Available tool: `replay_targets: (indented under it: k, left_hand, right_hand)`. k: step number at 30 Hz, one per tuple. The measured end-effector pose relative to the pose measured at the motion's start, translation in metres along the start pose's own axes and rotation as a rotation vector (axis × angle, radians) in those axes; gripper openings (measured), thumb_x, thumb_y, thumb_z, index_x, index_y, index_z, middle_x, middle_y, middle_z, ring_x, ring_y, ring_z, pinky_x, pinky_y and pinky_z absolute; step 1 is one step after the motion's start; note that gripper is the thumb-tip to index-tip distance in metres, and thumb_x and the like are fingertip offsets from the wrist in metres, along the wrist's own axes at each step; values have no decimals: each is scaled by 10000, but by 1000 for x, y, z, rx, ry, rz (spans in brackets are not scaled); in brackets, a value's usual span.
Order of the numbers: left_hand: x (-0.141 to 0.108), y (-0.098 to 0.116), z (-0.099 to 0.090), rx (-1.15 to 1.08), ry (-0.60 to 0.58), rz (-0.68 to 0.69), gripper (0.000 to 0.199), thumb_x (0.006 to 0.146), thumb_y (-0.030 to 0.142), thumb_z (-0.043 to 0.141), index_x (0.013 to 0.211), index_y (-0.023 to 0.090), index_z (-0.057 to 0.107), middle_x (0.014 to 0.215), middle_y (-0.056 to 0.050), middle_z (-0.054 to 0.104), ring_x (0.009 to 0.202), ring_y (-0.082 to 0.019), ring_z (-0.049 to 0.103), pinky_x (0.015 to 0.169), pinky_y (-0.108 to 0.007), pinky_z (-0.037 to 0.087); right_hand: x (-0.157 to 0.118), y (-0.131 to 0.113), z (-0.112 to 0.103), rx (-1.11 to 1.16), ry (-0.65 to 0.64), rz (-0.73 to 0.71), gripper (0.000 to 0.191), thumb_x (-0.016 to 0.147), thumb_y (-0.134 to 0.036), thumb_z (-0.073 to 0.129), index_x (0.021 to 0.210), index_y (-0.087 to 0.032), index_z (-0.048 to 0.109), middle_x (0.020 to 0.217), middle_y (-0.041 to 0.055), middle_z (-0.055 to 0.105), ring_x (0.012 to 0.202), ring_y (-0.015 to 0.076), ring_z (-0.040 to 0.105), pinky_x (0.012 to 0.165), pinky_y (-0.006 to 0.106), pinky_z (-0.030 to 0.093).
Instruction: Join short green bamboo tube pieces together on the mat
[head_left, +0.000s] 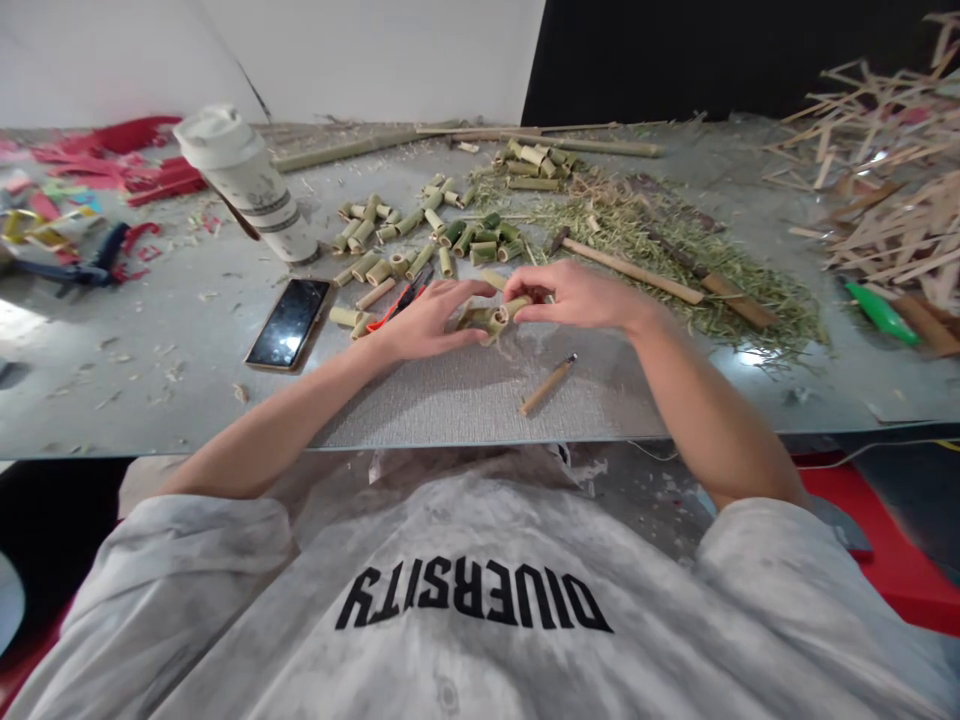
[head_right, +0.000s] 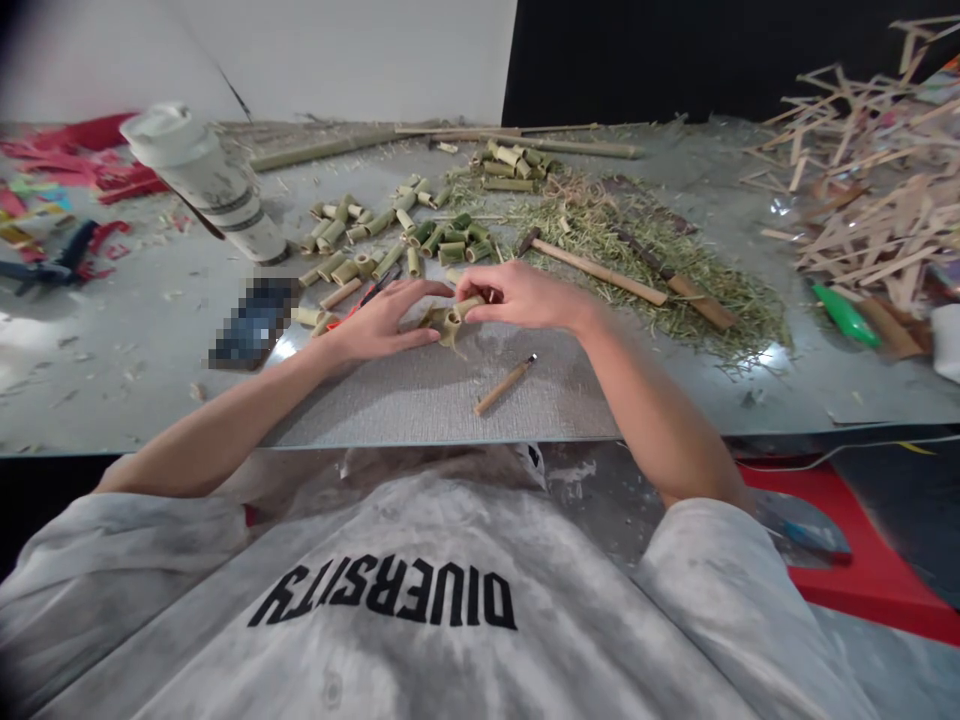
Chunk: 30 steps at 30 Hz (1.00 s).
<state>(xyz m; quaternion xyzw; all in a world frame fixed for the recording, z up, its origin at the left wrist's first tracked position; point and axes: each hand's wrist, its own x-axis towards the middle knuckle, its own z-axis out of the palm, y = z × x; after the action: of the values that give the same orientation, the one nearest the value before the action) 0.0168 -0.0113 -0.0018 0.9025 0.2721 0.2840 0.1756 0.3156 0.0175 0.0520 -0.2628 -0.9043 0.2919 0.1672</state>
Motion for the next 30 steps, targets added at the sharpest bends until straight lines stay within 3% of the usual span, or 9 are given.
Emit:
replay_targets:
  k: [3,6,10,13,15,18,23,26,30]
  left_hand:
    - [2,7,-3,-207,14,-46,587,984,558,830,1434,207,692,1392,-159,798,1282,-315,779,1130,-439,588]
    - [3,9,-5,-274,5,-69,458,961,486,864,1316,214,766,1224,-111,839,1147,-273,806,1083,-415,607]
    - [2,6,0,-267,-26,-36,280,976,437,831,1149,216,822,1152,-101,820,1043,-243,793,979,-390,617]
    - [1,2,3,-253,-14,-25,262,994,451,787,1127,228,819,1188,-104,817,1108,-251,780,1027,-413,609]
    - [0,1,3,-233,46,-67,282,997,447,768,1165,222,789,1200,-101,817,1122,-247,767,1033,-418,603]
    - [0,-2,1,-224,204,-182,195,991,369,731,1105,211,732,1105,-77,795,1008,-205,744,922,-368,604]
    - [-1,-11,-2,-182,401,-259,71,962,290,686,963,219,693,959,-46,756,856,-170,698,768,-328,556]
    - [-1,-6,-3,-133,450,-265,105,986,325,683,967,223,694,949,-51,765,826,-169,686,730,-329,531]
    - [0,16,-4,-105,424,-137,261,1045,433,688,1172,212,741,1056,-74,808,956,-195,749,888,-359,592]
  right_hand:
    - [5,-19,10,147,146,-72,296,1057,-568,760,1130,-282,775,962,11,735,733,148,564,668,311,438]
    - [9,-26,20,261,259,-85,286,1049,-541,768,1127,-268,742,933,5,679,742,144,544,666,298,454]
    - [12,-25,26,197,333,-101,247,1041,-501,769,1056,-256,742,930,9,653,737,144,528,653,302,444]
    - [12,-26,22,85,366,-148,287,1063,-569,730,1118,-291,772,1064,42,705,832,178,614,725,333,516]
    - [11,-30,17,-18,420,-173,309,1072,-607,712,1154,-317,779,1108,55,722,904,218,654,818,390,573]
    - [7,-35,13,-127,544,-179,310,1089,-609,689,1207,-336,775,1102,74,712,991,276,676,931,487,607]
    - [4,-37,12,-116,694,-135,325,1078,-631,692,1214,-341,754,1081,81,680,1035,314,685,979,573,638]
    - [4,-36,13,-103,720,-126,307,1070,-632,706,1168,-345,754,1071,79,695,1006,306,689,987,575,638]
    - [7,-40,18,-133,707,-112,396,1047,-702,715,1095,-310,746,999,62,723,934,276,695,970,525,625]
